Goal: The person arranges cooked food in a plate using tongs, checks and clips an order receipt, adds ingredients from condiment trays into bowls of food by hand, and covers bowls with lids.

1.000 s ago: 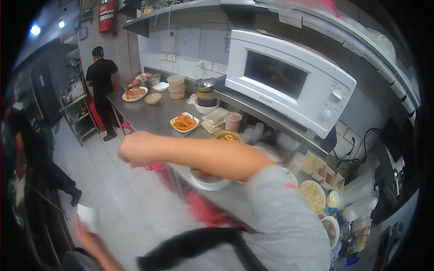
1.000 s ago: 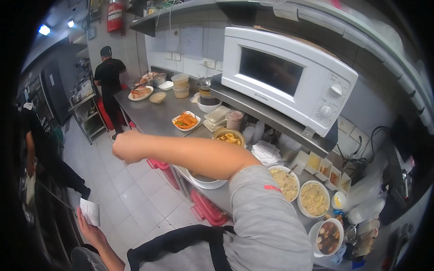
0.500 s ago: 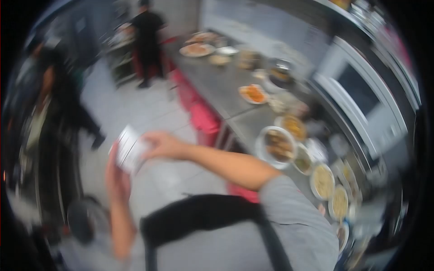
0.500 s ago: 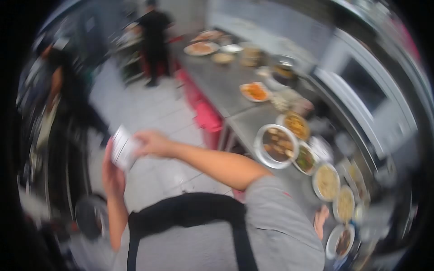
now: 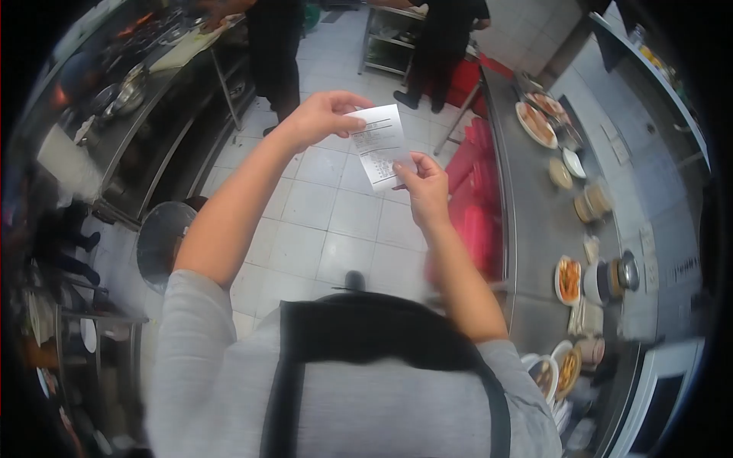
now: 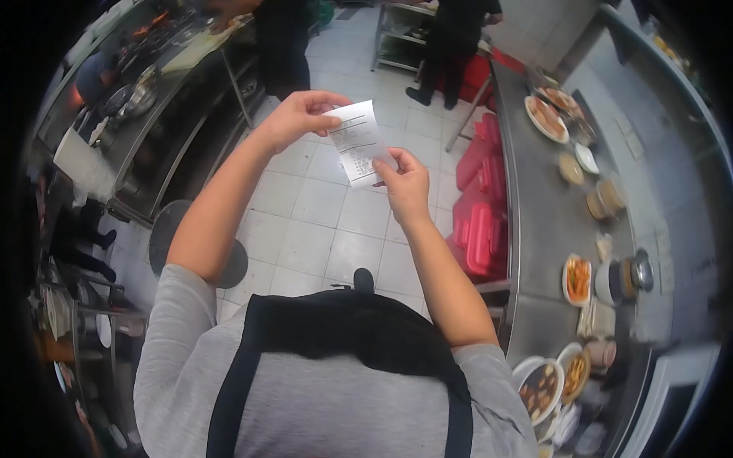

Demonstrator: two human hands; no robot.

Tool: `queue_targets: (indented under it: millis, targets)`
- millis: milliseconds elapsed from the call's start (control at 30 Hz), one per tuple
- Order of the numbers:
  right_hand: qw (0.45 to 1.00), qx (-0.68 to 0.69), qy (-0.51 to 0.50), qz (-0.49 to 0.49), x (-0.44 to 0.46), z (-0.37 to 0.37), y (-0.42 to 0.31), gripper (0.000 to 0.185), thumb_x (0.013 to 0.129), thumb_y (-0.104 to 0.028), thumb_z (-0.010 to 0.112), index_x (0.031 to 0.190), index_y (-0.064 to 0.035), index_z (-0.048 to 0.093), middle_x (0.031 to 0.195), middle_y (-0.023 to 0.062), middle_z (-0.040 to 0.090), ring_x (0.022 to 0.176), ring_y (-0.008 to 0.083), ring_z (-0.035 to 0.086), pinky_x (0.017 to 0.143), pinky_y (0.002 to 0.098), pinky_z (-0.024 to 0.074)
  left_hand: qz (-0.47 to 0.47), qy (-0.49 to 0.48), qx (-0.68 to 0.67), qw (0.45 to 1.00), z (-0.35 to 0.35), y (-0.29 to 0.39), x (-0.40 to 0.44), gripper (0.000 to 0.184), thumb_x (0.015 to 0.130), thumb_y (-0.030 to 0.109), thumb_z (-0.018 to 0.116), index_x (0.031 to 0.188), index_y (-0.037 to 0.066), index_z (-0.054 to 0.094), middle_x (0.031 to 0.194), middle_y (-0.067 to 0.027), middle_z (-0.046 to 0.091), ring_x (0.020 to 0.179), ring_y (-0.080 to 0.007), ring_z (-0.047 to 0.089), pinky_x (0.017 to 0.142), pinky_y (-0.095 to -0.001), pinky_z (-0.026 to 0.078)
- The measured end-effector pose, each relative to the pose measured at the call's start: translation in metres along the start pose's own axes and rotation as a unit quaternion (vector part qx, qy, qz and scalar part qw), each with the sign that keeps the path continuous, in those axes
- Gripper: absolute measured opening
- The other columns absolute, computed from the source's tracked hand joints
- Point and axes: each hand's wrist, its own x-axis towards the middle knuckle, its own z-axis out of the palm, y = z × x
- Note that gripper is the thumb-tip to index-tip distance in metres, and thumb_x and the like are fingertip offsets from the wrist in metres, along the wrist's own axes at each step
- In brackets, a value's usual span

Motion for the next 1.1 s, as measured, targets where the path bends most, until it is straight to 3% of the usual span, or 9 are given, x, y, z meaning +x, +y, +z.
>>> queue_targets:
  millis: [167,300,400,667,700,833,1033,1100]
  targets:
    - [0.997,0.054,-0.046,-0.038,0.100,0.012,0.010,0.027,0.080,0.001,0.063,0.104,0.0033,0.052,0.096,0.0117,0.062,0.081,0.0148,0.061,0.067,0.0278,0.0514,0.001,0.117,0.097,0.988,-0.056,-0.011,0.068,0.020,0.078,0.015,0.065,0.094,0.002,0.065,0.084,-0.0059,0.066,0.074,-0.0118,0.059,0.065,-0.0253,0.047]
    - [0.989,0.114,-0.090,-0.010,0.163,0.044,0.028,0.023,0.078,0.003,0.064,0.097,0.0013,0.051,0.091,0.0118,0.061,0.079,0.0158,0.061,0.070,0.0292,0.0523,0.008,0.211,0.056,0.976,-0.101,-0.022,0.084,0.020,0.079,0.013,0.064,0.095,0.002,0.064,0.084,-0.0051,0.065,0.075,-0.0115,0.059,0.068,-0.0262,0.048]
    - [0.983,0.146,-0.110,0.011,0.202,0.090,0.050,0.020,0.078,0.003,0.064,0.093,0.0001,0.051,0.087,0.0113,0.060,0.077,0.0154,0.060,0.070,0.0289,0.0526,-0.013,0.259,0.062,0.964,-0.148,-0.033,0.083,0.014,0.081,0.012,0.062,0.091,0.002,0.063,0.079,-0.0017,0.062,0.071,-0.0080,0.054,0.065,-0.0238,0.043]
    - [0.956,0.228,-0.182,0.041,0.286,0.237,0.090,0.017,0.078,0.003,0.065,0.089,-0.0016,0.052,0.084,0.0093,0.060,0.075,0.0156,0.060,0.069,0.0290,0.0524,-0.002,0.324,0.075,0.943,-0.304,-0.074,0.060,0.019,0.081,0.012,0.061,0.099,0.005,0.064,0.086,-0.0016,0.063,0.078,-0.0092,0.056,0.067,-0.0243,0.044]
    - [0.952,0.239,-0.186,0.042,0.297,0.261,0.096,0.017,0.079,0.003,0.065,0.089,-0.0018,0.051,0.084,0.0092,0.060,0.075,0.0156,0.060,0.069,0.0290,0.0522,0.001,0.347,0.099,0.933,-0.324,-0.076,0.054,0.027,0.083,0.015,0.061,0.108,0.008,0.061,0.096,-0.0019,0.061,0.085,-0.0095,0.055,0.070,-0.0248,0.045]
    - [0.940,0.271,-0.194,0.076,0.346,0.366,0.100,0.017,0.079,0.003,0.064,0.089,-0.0023,0.051,0.085,0.0089,0.060,0.074,0.0157,0.060,0.069,0.0290,0.0510,0.010,0.452,0.041,0.891,-0.409,-0.110,0.017,0.034,0.086,0.019,0.060,0.118,0.009,0.055,0.108,-0.0023,0.056,0.091,-0.0098,0.054,0.074,-0.0257,0.046]
    - [0.921,0.316,-0.190,0.123,0.407,0.457,0.127,0.019,0.079,0.003,0.064,0.090,-0.0030,0.051,0.085,0.0079,0.059,0.078,0.0162,0.059,0.067,0.0288,0.0502,-0.028,0.478,-0.060,0.876,-0.461,-0.176,-0.016,0.031,0.084,0.012,0.060,0.115,0.008,0.056,0.102,-0.0012,0.058,0.085,-0.0072,0.054,0.072,-0.0240,0.045]
    - [0.923,0.309,-0.186,0.135,0.432,0.486,0.136,0.019,0.079,0.004,0.064,0.090,-0.0030,0.050,0.085,0.0083,0.059,0.078,0.0164,0.059,0.067,0.0284,0.0503,-0.043,0.490,-0.040,0.870,-0.479,-0.196,-0.027,0.030,0.084,0.008,0.060,0.113,0.006,0.056,0.089,0.0008,0.059,0.076,-0.0064,0.054,0.068,-0.0215,0.044]
